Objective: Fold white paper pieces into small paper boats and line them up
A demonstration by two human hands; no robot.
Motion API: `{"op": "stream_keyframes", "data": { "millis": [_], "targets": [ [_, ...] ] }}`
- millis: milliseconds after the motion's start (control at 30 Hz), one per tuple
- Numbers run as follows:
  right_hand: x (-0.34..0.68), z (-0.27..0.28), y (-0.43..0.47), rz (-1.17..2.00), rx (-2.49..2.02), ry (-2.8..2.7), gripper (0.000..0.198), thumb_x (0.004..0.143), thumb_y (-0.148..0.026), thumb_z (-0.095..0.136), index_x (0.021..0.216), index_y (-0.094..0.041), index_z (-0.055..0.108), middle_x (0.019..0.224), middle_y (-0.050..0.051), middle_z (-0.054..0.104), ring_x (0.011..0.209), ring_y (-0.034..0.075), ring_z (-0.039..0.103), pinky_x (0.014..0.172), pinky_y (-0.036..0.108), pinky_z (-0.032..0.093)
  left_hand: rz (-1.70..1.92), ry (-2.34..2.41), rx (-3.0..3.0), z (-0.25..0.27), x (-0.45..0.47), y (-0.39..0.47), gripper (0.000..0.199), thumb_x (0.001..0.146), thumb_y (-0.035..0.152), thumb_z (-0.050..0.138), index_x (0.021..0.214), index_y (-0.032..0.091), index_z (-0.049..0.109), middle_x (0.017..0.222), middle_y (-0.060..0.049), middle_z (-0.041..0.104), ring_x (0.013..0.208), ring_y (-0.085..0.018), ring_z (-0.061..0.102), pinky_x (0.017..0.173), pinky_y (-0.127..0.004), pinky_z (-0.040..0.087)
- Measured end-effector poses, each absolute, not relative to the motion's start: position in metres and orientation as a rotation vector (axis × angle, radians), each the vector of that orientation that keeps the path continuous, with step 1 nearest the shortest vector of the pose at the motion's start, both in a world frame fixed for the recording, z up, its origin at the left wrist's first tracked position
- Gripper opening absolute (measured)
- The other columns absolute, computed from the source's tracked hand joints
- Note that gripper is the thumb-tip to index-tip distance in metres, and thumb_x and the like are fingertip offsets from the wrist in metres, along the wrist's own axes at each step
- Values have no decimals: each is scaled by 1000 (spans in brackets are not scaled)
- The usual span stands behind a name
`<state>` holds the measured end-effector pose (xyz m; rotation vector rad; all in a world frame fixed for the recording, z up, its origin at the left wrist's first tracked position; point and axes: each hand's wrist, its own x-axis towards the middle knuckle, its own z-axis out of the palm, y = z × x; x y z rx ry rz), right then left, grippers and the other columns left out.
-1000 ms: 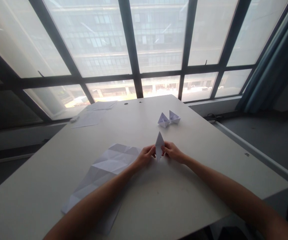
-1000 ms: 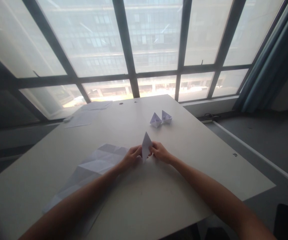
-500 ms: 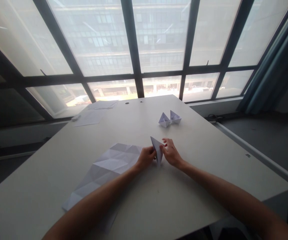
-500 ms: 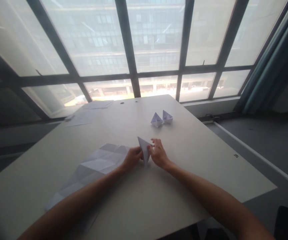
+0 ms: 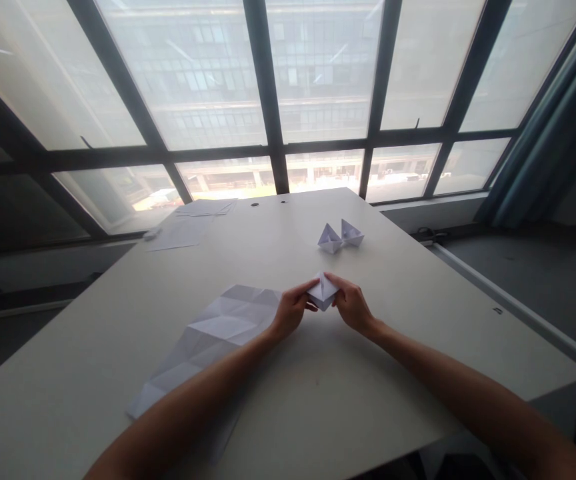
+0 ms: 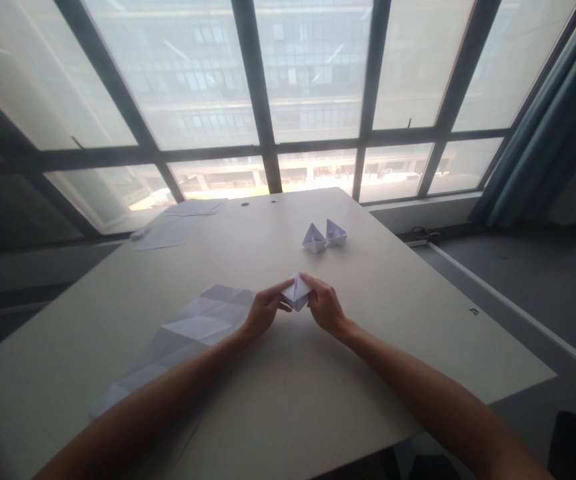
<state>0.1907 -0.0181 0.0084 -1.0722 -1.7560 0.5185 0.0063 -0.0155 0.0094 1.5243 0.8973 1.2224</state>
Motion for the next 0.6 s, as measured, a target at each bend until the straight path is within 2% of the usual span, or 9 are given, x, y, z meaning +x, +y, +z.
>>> {"op": "stream_keyframes", "data": {
  "millis": [67,133,200,267,333,400,500,533,600],
  "targets": [
    [194,8,-16,636,-938,-1693,44,85,-11,38,118,-20,66,90,5,65,68,16,58,63,27,49,1204,766,1439,9,4,-14,40,81,25,55,117,16,69,113,-11,67,83,-21,67,68,-35,59],
    [198,11,-16,692,-851,-1676,41,83,-11,40,110,-19,70,92,6,64,77,17,59,69,28,49,1208,720,1395,11,3,-13,37,82,30,57,112,14,72,114,-13,67,88,-24,65,70,-36,59],
    [201,15,-18,761,-784,-1736,39,83,-15,44,112,-19,70,95,6,62,84,19,59,74,30,49,1243,796,1412,13,3,-13,35,83,35,62,106,12,73,102,-13,70,82,-22,65,68,-33,57],
    [203,17,-18,852,-749,-1800,37,86,-21,47,116,-18,69,96,6,62,82,18,58,72,30,48,1270,928,1481,14,4,-13,34,79,37,69,101,12,73,86,-9,71,69,-18,64,61,-28,54],
    [202,14,-16,903,-776,-1763,34,89,-29,51,115,-17,69,90,5,62,76,17,57,68,29,47,1276,994,1556,14,6,-12,34,75,37,74,98,13,71,81,-6,69,63,-15,61,56,-24,49],
    [200,8,-12,920,-845,-1655,34,88,-34,55,113,-16,69,79,2,62,67,15,55,62,26,45,1267,966,1594,12,7,-12,40,73,35,77,105,15,66,85,-4,68,64,-13,61,56,-22,47],
    [196,-2,-6,947,-925,-1564,30,83,-36,63,104,-14,69,69,0,61,59,13,52,55,24,42,1188,913,1657,9,9,-13,59,72,34,77,125,19,54,85,-2,65,66,-14,61,57,-22,46],
    [195,-3,-5,958,-943,-1569,27,82,-36,64,97,-14,70,68,0,62,59,13,52,55,24,41,1153,925,1697,9,9,-13,57,74,35,75,125,19,55,83,-2,65,67,-14,60,58,-22,46],
    [194,-3,-5,966,-971,-1597,23,80,-36,65,84,-14,70,69,2,65,60,14,54,54,24,41,1091,974,1783,8,9,-12,39,79,38,69,110,16,65,80,-3,66,70,-15,60,60,-23,45]
  ]
}}
